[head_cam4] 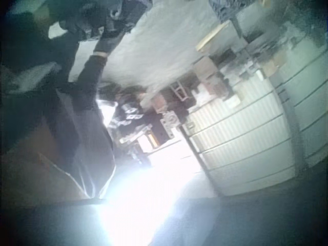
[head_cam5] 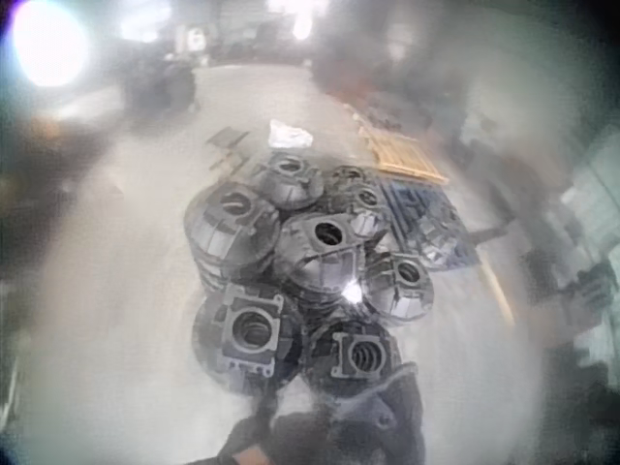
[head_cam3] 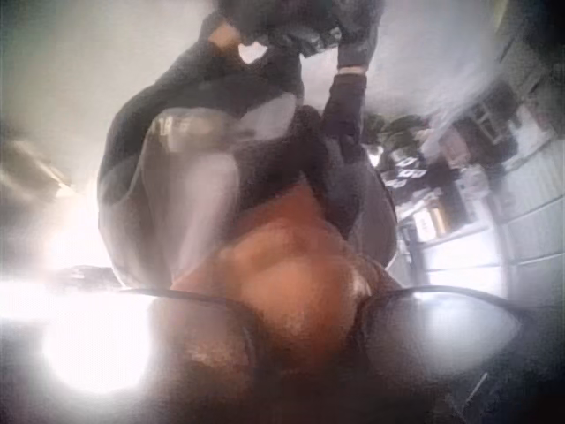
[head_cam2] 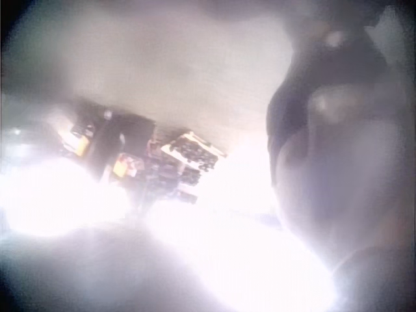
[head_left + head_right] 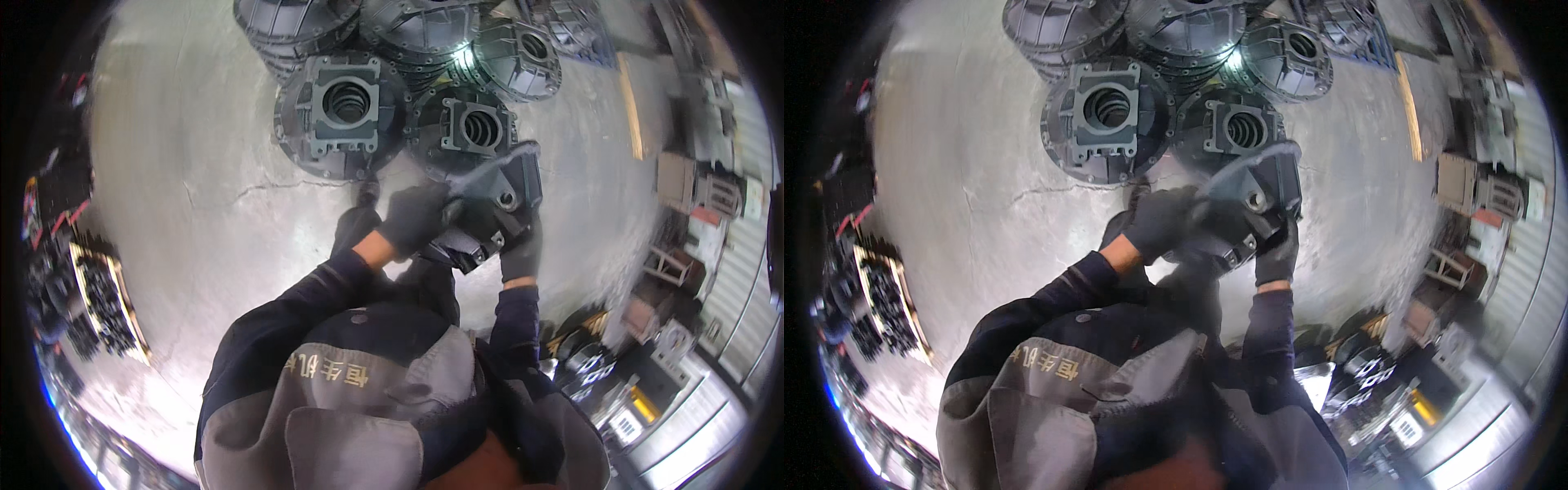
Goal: The person sits on the floor and uses a hammer and small metal pieces to assemble a large metal housing. They repeatedly insert and tap components into place, then move the finished part to a stack of similar housings.
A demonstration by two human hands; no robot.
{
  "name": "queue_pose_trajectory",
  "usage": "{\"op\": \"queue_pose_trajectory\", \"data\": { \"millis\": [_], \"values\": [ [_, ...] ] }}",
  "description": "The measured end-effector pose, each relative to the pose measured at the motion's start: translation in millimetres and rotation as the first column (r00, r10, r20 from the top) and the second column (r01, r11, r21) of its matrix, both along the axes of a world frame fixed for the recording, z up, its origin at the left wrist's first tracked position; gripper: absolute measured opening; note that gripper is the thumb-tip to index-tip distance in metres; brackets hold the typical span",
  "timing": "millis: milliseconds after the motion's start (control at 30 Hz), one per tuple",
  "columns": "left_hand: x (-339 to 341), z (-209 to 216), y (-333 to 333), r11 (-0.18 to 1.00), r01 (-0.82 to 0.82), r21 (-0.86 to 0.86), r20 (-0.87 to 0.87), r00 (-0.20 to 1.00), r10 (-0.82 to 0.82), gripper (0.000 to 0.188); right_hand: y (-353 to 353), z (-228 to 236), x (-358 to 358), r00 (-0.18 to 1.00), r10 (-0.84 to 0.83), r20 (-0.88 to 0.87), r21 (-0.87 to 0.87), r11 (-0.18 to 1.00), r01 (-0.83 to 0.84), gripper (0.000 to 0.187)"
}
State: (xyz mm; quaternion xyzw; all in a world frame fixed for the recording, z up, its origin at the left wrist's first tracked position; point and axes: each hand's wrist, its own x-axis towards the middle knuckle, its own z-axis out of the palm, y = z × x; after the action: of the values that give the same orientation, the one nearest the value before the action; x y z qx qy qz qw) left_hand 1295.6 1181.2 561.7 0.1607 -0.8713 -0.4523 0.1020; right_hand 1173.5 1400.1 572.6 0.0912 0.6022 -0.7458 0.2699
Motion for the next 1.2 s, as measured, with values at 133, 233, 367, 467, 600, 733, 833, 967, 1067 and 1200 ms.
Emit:
{"op": "queue_pose_trajectory", "data": {
  "millis": [133,233,367,467,600,733,833,967,1067,1200],
  "values": [
    [-6,-6,27,0.983,-0.184,-0.006,0.261,0.949,0.179,0.030,-2,-11,-72,0.957,0.262,0.124,-0.071,0.964,-0.255,0.041],
    [-18,-30,72,0.944,-0.330,0.023,0.404,0.866,0.293,0.026,3,-35,-125,0.871,0.487,-0.065,0.460,0.789,-0.406,0.039],
    [-40,-85,144,0.900,-0.420,0.118,0.505,0.806,0.310,0.027,4,-78,-179,0.514,0.810,-0.282,0.642,0.558,-0.526,0.039],
    [-64,-130,184,0.822,-0.544,0.166,0.480,0.773,0.415,0.032,-5,-105,-203,0.578,0.815,-0.034,0.461,0.526,-0.715,0.041],
    [-93,-175,218,0.782,-0.536,0.319,0.652,0.723,0.229,0.030,-21,-128,-213,0.304,0.952,0.028,0.698,0.199,-0.688,0.030],
    [-122,-219,245,0.733,-0.601,0.319,0.684,0.681,0.261,0.030,-41,-149,-212,-0.032,0.998,0.045,0.916,-0.054,-0.398,0.048],
    [-144,-268,261,0.742,-0.605,0.290,0.680,0.675,0.285,0.029,-54,-169,-213,-0.169,0.977,0.133,0.921,-0.185,-0.344,0.059],
    [-163,-326,254,0.814,-0.533,0.230,0.616,0.728,0.303,0.030,-65,-189,-220,-0.202,0.976,0.086,0.939,-0.147,-0.311,0.066],
    [-140,-331,250,0.819,-0.539,0.197,0.534,0.759,0.371,0.031,-62,-191,-221,-0.215,0.967,0.134,0.934,-0.195,-0.298,0.067],
    [-116,-317,234,-0.137,-0.734,0.665,0.567,0.377,0.732,0.033,-55,-186,-214,-0.148,0.987,-0.055,0.961,0.012,-0.275,0.058]
  ]
}}
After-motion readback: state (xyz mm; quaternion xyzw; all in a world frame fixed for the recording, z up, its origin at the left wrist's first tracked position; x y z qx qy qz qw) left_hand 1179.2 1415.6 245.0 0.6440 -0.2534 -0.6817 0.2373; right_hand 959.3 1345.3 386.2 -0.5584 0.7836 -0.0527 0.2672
